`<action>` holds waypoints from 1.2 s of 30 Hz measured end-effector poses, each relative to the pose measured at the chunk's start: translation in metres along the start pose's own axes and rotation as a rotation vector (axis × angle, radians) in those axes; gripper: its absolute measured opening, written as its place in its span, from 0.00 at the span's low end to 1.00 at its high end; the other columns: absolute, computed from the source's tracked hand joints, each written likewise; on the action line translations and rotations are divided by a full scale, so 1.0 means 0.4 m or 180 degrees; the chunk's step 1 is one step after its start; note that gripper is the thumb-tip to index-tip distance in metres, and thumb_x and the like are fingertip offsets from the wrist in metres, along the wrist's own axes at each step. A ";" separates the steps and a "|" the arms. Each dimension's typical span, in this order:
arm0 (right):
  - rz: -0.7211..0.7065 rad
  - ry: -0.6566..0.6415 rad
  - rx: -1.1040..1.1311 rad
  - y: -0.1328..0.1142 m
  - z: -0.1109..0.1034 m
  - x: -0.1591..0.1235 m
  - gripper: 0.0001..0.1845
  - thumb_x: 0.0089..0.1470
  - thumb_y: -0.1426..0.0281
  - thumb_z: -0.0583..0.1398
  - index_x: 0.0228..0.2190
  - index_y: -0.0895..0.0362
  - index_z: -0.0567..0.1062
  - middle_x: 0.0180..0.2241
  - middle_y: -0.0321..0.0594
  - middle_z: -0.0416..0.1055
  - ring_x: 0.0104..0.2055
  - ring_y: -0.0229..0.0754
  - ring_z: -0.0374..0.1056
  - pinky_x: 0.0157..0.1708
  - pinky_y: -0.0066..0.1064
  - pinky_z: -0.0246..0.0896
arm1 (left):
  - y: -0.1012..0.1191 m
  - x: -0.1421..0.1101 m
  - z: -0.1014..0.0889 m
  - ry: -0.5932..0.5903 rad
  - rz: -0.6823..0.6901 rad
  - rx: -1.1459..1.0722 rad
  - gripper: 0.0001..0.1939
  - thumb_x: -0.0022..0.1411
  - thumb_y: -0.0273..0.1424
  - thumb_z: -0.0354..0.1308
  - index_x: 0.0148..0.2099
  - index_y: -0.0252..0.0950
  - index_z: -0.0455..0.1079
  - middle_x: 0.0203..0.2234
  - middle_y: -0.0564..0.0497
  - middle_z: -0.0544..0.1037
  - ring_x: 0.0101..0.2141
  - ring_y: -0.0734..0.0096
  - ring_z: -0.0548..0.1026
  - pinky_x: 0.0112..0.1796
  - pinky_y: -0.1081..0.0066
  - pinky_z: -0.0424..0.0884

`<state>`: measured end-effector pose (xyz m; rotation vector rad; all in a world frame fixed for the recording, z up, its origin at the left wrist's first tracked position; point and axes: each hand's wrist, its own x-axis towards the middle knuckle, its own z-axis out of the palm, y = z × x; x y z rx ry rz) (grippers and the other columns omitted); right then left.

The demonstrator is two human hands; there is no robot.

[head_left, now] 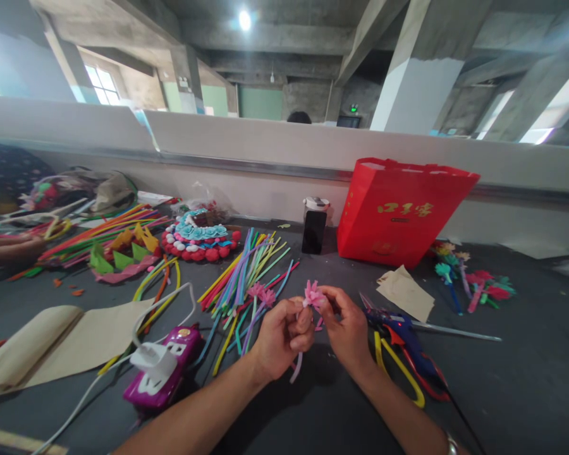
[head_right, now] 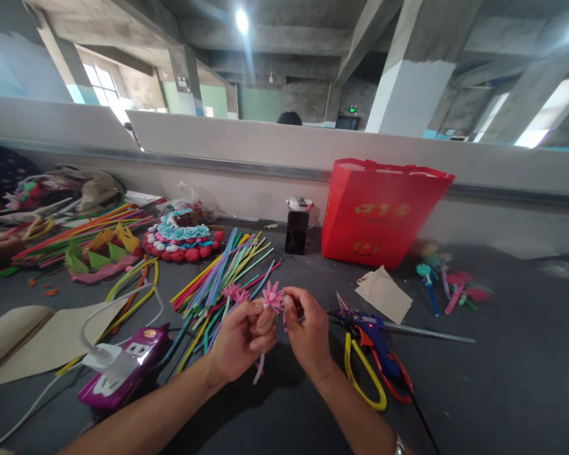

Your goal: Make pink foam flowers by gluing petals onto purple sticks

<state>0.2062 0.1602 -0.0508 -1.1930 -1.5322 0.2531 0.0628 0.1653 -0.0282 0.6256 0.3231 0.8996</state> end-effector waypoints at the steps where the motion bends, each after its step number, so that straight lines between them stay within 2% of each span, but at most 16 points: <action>1: 0.0004 -0.0009 0.0005 -0.001 0.000 0.000 0.10 0.62 0.65 0.56 0.40 0.55 0.74 0.36 0.39 0.77 0.36 0.40 0.73 0.36 0.29 0.66 | 0.000 -0.001 0.001 -0.0008 0.0007 0.0021 0.13 0.56 0.31 0.53 0.21 0.34 0.59 0.14 0.60 0.52 0.14 0.83 0.47 0.18 0.74 0.42; 7: -0.0027 -0.0098 0.0102 -0.012 0.001 0.002 0.09 0.61 0.67 0.56 0.39 0.55 0.75 0.36 0.38 0.78 0.35 0.39 0.73 0.35 0.27 0.66 | -0.002 -0.004 0.008 -0.0099 0.0059 0.0111 0.13 0.56 0.30 0.54 0.21 0.35 0.57 0.14 0.60 0.51 0.14 0.82 0.47 0.17 0.74 0.42; 11: 0.0115 -0.0242 0.0165 -0.012 0.004 -0.001 0.08 0.61 0.68 0.55 0.38 0.54 0.75 0.35 0.37 0.77 0.33 0.38 0.73 0.34 0.26 0.66 | -0.001 -0.003 0.007 -0.0170 0.0054 0.0147 0.14 0.56 0.30 0.52 0.21 0.35 0.56 0.14 0.60 0.50 0.13 0.82 0.48 0.17 0.74 0.43; 19: 0.0123 -0.0502 0.0193 0.000 0.015 -0.007 0.09 0.60 0.68 0.55 0.38 0.53 0.75 0.37 0.38 0.78 0.37 0.41 0.74 0.37 0.27 0.67 | -0.008 -0.001 -0.001 -0.0234 0.0093 0.0296 0.13 0.56 0.29 0.51 0.21 0.35 0.58 0.14 0.60 0.49 0.14 0.81 0.48 0.17 0.74 0.43; 25: 0.0060 -0.0522 0.0193 0.005 0.017 -0.005 0.10 0.60 0.65 0.54 0.37 0.52 0.75 0.35 0.37 0.78 0.36 0.41 0.75 0.37 0.29 0.68 | -0.009 -0.002 -0.002 -0.0233 0.0089 0.0477 0.13 0.56 0.29 0.52 0.21 0.35 0.57 0.14 0.60 0.50 0.14 0.82 0.48 0.17 0.74 0.42; 31: -0.0013 -0.0476 0.0082 0.020 0.021 -0.008 0.07 0.59 0.68 0.55 0.34 0.52 0.74 0.33 0.38 0.77 0.37 0.43 0.74 0.38 0.31 0.68 | -0.008 0.000 0.002 -0.0207 0.0071 0.0540 0.13 0.56 0.31 0.54 0.22 0.36 0.56 0.14 0.61 0.50 0.14 0.82 0.48 0.17 0.75 0.43; 36: -0.0021 -0.0366 0.0012 0.012 0.018 -0.009 0.07 0.60 0.68 0.55 0.35 0.53 0.74 0.32 0.38 0.77 0.34 0.42 0.74 0.37 0.31 0.68 | -0.007 -0.001 0.005 -0.0151 0.0052 0.0495 0.15 0.60 0.32 0.52 0.22 0.35 0.57 0.14 0.61 0.49 0.14 0.82 0.48 0.17 0.75 0.43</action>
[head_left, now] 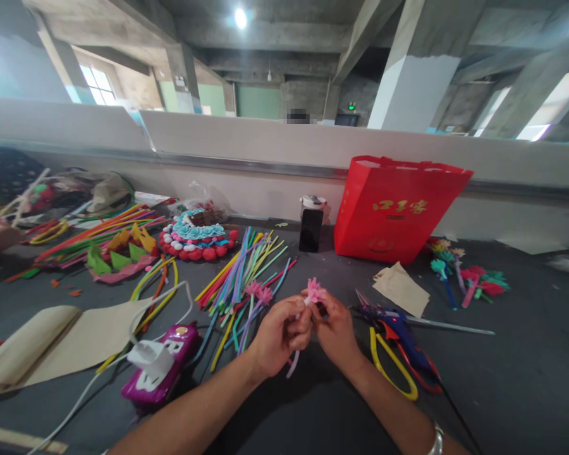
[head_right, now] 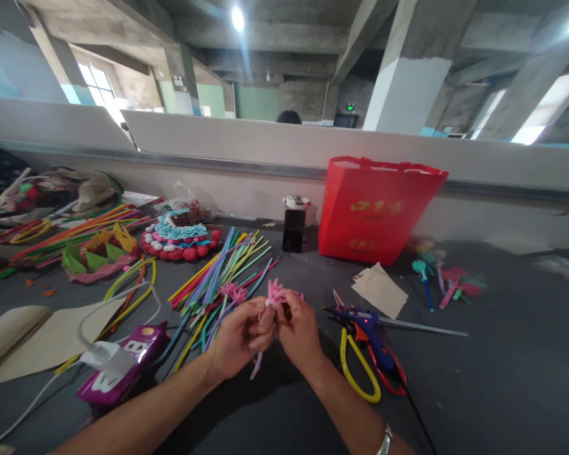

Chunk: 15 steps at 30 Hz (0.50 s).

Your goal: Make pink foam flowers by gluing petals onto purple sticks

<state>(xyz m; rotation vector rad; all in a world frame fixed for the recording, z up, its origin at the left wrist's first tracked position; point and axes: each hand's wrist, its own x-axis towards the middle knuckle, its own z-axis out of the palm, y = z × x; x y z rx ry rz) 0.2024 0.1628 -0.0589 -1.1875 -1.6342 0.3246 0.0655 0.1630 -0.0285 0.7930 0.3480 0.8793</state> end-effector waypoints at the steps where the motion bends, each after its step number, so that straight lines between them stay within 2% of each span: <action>1: 0.0014 0.0037 -0.0010 -0.002 -0.001 0.000 0.07 0.60 0.68 0.55 0.36 0.53 0.73 0.32 0.38 0.76 0.34 0.42 0.73 0.36 0.31 0.68 | 0.001 0.000 0.000 0.0015 -0.0027 -0.0025 0.15 0.61 0.32 0.52 0.23 0.35 0.58 0.14 0.62 0.48 0.14 0.83 0.47 0.17 0.75 0.43; 8: -0.0031 0.0505 0.0027 -0.023 -0.016 0.003 0.09 0.61 0.67 0.56 0.43 0.55 0.72 0.36 0.39 0.77 0.36 0.40 0.74 0.36 0.30 0.69 | 0.002 0.003 -0.007 0.0199 -0.0127 -0.0281 0.14 0.61 0.33 0.53 0.23 0.35 0.59 0.14 0.62 0.47 0.14 0.83 0.46 0.17 0.76 0.41; 15: -0.0076 0.0734 -0.0034 -0.037 -0.024 -0.001 0.10 0.61 0.68 0.56 0.44 0.55 0.73 0.39 0.41 0.76 0.38 0.40 0.73 0.37 0.31 0.70 | -0.003 0.007 -0.013 0.0331 -0.0144 -0.0221 0.15 0.62 0.36 0.52 0.24 0.35 0.61 0.14 0.62 0.48 0.13 0.83 0.47 0.17 0.75 0.42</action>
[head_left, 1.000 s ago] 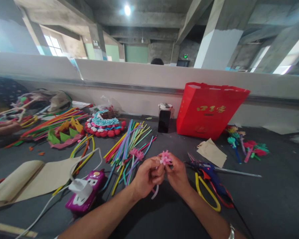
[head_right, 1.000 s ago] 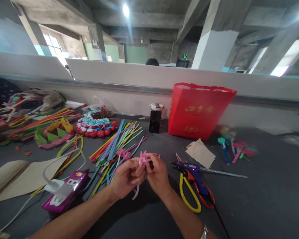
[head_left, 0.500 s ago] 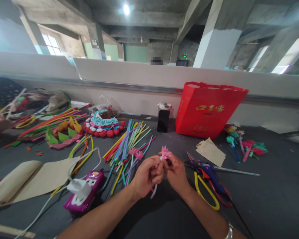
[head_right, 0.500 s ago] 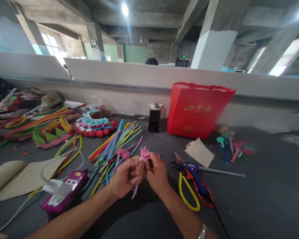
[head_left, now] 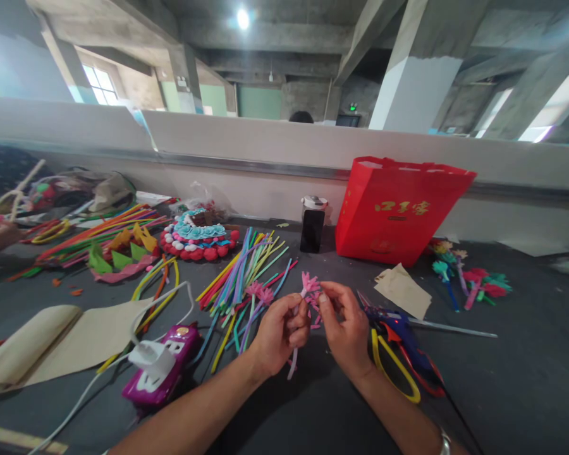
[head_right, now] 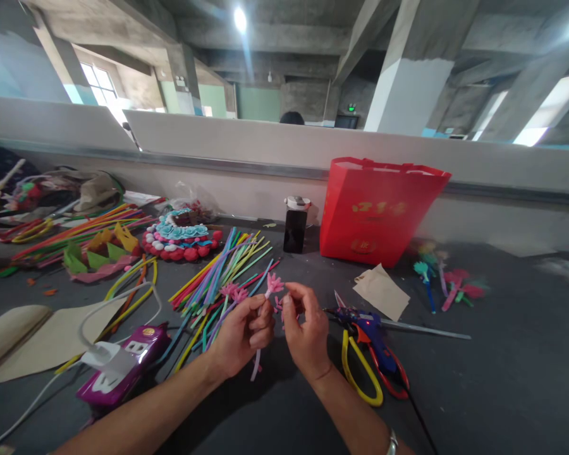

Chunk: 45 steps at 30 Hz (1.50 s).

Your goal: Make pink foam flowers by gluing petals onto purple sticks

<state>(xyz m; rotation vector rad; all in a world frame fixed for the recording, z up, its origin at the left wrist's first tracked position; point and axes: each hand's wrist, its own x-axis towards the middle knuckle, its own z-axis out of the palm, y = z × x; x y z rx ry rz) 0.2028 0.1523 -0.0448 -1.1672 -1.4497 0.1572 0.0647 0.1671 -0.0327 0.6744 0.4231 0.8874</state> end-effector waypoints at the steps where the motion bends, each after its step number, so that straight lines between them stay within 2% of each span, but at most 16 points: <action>1: -0.0007 -0.0012 0.0006 0.000 0.000 0.000 0.10 0.61 0.68 0.56 0.44 0.55 0.73 0.39 0.41 0.76 0.38 0.40 0.73 0.37 0.31 0.70 | 0.000 0.000 0.002 0.0033 0.0016 0.0033 0.15 0.61 0.36 0.53 0.24 0.35 0.61 0.14 0.62 0.48 0.14 0.83 0.47 0.17 0.76 0.42; 6: -0.0045 0.0009 -0.0016 0.000 0.000 0.003 0.09 0.62 0.68 0.55 0.42 0.54 0.73 0.37 0.41 0.76 0.37 0.40 0.74 0.36 0.31 0.71 | 0.003 -0.003 0.015 0.0213 0.0158 0.0106 0.10 0.59 0.34 0.56 0.29 0.33 0.64 0.14 0.64 0.48 0.15 0.84 0.44 0.17 0.79 0.41; 11: -0.0059 0.0030 -0.0019 -0.004 0.000 0.004 0.09 0.61 0.68 0.55 0.41 0.55 0.73 0.36 0.40 0.76 0.37 0.40 0.74 0.36 0.31 0.71 | 0.007 -0.004 0.018 0.0224 0.0296 0.0127 0.09 0.60 0.34 0.58 0.35 0.35 0.63 0.14 0.65 0.49 0.15 0.84 0.42 0.16 0.80 0.42; 17: -0.0061 0.0015 0.0077 -0.005 0.001 0.004 0.08 0.61 0.68 0.56 0.41 0.55 0.73 0.36 0.40 0.77 0.37 0.40 0.74 0.36 0.30 0.71 | 0.001 -0.002 0.008 0.0136 0.0136 0.0066 0.08 0.62 0.35 0.56 0.34 0.37 0.62 0.14 0.64 0.49 0.14 0.83 0.44 0.16 0.79 0.42; 22: -0.0039 -0.0004 0.0057 -0.005 -0.002 0.005 0.08 0.61 0.68 0.56 0.41 0.55 0.73 0.36 0.40 0.76 0.36 0.39 0.74 0.36 0.31 0.71 | -0.005 0.001 0.006 0.0054 0.0089 0.0128 0.09 0.64 0.36 0.54 0.35 0.37 0.61 0.14 0.63 0.54 0.13 0.82 0.48 0.16 0.78 0.44; 28: 0.0015 -0.0024 0.0107 -0.006 -0.002 0.006 0.08 0.61 0.67 0.56 0.41 0.55 0.73 0.36 0.41 0.77 0.37 0.40 0.75 0.37 0.32 0.72 | -0.006 0.005 0.004 0.0039 0.0062 0.0167 0.10 0.63 0.37 0.55 0.34 0.37 0.61 0.14 0.64 0.52 0.14 0.83 0.45 0.17 0.78 0.42; 45: 0.0066 -0.0030 0.0120 -0.003 0.000 0.005 0.08 0.60 0.67 0.58 0.41 0.55 0.73 0.35 0.39 0.77 0.34 0.39 0.74 0.35 0.29 0.71 | -0.011 0.003 0.010 0.0336 0.0210 0.0385 0.12 0.60 0.38 0.59 0.34 0.37 0.61 0.14 0.64 0.50 0.16 0.83 0.43 0.17 0.79 0.40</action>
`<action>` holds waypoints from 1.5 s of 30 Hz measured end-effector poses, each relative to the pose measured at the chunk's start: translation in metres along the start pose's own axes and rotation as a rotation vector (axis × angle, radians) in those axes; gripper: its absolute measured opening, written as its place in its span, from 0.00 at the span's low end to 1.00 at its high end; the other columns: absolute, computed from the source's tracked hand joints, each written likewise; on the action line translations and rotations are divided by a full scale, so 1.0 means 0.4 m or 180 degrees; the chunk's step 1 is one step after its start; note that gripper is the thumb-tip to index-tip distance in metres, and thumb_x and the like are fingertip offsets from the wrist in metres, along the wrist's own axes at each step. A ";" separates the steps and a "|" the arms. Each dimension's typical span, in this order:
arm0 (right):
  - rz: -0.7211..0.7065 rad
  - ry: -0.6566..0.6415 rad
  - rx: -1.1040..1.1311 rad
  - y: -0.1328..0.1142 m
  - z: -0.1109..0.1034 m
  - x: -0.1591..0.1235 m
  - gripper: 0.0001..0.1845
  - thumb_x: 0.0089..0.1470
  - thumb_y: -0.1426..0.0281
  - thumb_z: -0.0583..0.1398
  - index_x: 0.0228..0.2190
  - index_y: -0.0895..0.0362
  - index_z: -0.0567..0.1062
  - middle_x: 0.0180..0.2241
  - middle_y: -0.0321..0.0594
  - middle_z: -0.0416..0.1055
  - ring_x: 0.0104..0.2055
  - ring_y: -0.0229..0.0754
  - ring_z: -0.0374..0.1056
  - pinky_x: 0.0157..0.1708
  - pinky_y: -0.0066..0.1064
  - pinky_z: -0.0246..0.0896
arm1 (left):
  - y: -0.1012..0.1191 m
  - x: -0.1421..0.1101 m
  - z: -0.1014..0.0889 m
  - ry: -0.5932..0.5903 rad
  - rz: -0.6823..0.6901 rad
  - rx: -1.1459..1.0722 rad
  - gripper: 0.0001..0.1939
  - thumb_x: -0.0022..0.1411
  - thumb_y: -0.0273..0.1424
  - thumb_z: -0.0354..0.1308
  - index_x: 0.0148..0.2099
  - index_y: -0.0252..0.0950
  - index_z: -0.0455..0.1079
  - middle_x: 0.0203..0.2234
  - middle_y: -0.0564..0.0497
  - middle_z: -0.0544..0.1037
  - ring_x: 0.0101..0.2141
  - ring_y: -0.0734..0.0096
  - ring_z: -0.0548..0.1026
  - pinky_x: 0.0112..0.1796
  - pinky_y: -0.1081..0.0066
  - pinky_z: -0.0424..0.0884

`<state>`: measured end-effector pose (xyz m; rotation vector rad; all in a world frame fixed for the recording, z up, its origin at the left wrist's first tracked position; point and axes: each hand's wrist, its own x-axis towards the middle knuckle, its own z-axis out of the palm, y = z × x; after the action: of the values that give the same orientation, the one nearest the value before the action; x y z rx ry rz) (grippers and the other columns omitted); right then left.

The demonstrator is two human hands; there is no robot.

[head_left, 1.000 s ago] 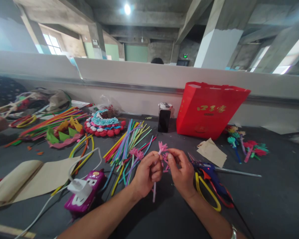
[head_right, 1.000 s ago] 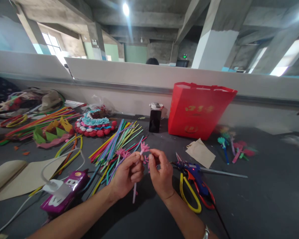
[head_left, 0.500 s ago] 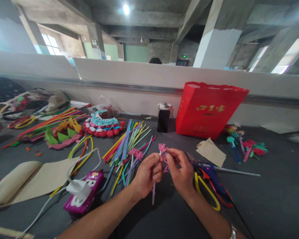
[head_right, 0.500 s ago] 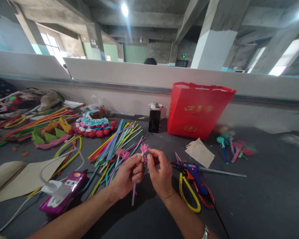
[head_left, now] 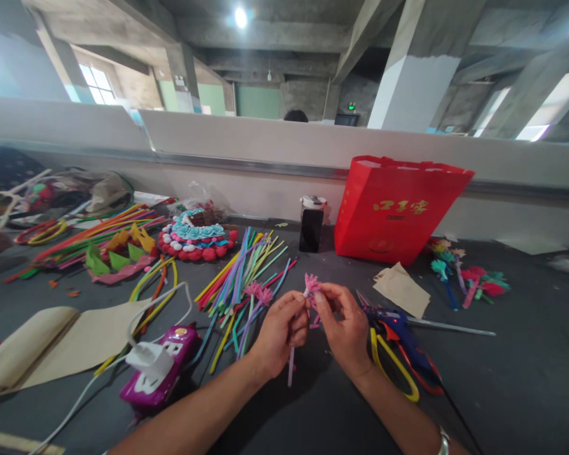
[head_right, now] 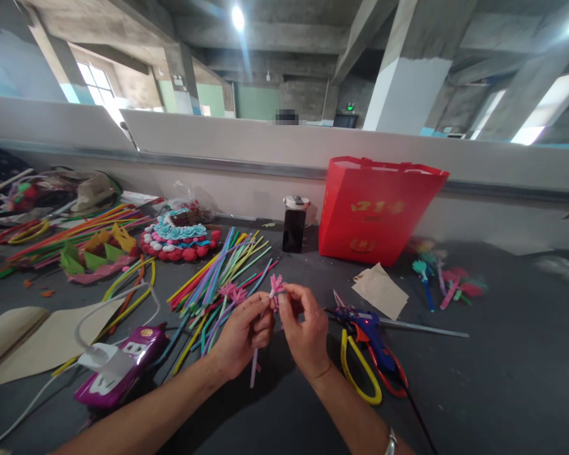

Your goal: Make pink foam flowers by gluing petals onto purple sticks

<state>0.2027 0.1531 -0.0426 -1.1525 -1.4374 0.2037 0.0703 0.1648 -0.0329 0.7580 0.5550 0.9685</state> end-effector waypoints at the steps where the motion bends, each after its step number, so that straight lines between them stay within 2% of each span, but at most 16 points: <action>1: 0.0001 0.0003 -0.0005 0.000 0.000 0.001 0.08 0.60 0.67 0.58 0.41 0.55 0.73 0.35 0.39 0.77 0.34 0.38 0.74 0.35 0.29 0.71 | 0.001 0.000 0.001 0.0011 -0.0003 0.0017 0.12 0.60 0.38 0.59 0.34 0.37 0.61 0.14 0.64 0.50 0.16 0.83 0.43 0.17 0.79 0.40; 14: -0.0075 -0.0009 0.0040 -0.003 -0.002 -0.001 0.06 0.60 0.68 0.59 0.39 0.56 0.74 0.33 0.37 0.77 0.33 0.37 0.74 0.34 0.27 0.70 | -0.002 -0.001 -0.002 0.0003 0.0029 0.0050 0.11 0.61 0.36 0.58 0.33 0.37 0.61 0.14 0.64 0.50 0.16 0.83 0.43 0.17 0.78 0.39; 21: -0.0056 0.0145 0.0041 -0.001 -0.006 -0.002 0.10 0.58 0.68 0.59 0.43 0.56 0.73 0.34 0.38 0.76 0.31 0.37 0.74 0.33 0.28 0.71 | 0.003 -0.002 0.000 -0.0110 0.0031 -0.0070 0.10 0.61 0.36 0.59 0.33 0.36 0.63 0.14 0.63 0.50 0.15 0.83 0.43 0.17 0.78 0.39; 28: 0.0098 0.0236 0.0230 -0.002 -0.008 -0.002 0.16 0.59 0.68 0.58 0.49 0.57 0.69 0.34 0.39 0.75 0.32 0.38 0.74 0.33 0.29 0.71 | -0.003 0.000 -0.004 -0.0276 0.0174 -0.0138 0.09 0.62 0.35 0.59 0.36 0.36 0.65 0.15 0.63 0.54 0.15 0.84 0.48 0.18 0.78 0.43; 36: 0.0248 0.0194 0.0313 0.005 -0.009 -0.005 0.15 0.61 0.67 0.57 0.49 0.55 0.69 0.35 0.39 0.74 0.32 0.37 0.73 0.34 0.30 0.71 | -0.006 0.002 -0.002 -0.0272 0.0190 -0.0080 0.10 0.63 0.36 0.60 0.37 0.37 0.64 0.16 0.61 0.59 0.15 0.84 0.55 0.18 0.78 0.46; 45: 0.0395 0.0104 0.0563 0.013 -0.005 -0.011 0.15 0.64 0.66 0.54 0.50 0.54 0.68 0.36 0.40 0.73 0.34 0.38 0.73 0.35 0.31 0.70 | -0.009 0.003 -0.001 -0.0191 0.0274 -0.0045 0.10 0.62 0.36 0.61 0.37 0.36 0.66 0.22 0.58 0.65 0.19 0.83 0.60 0.20 0.77 0.52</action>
<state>0.2059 0.1513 -0.0486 -1.0950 -1.2930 0.3894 0.0726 0.1648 -0.0361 0.8012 0.4659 1.0248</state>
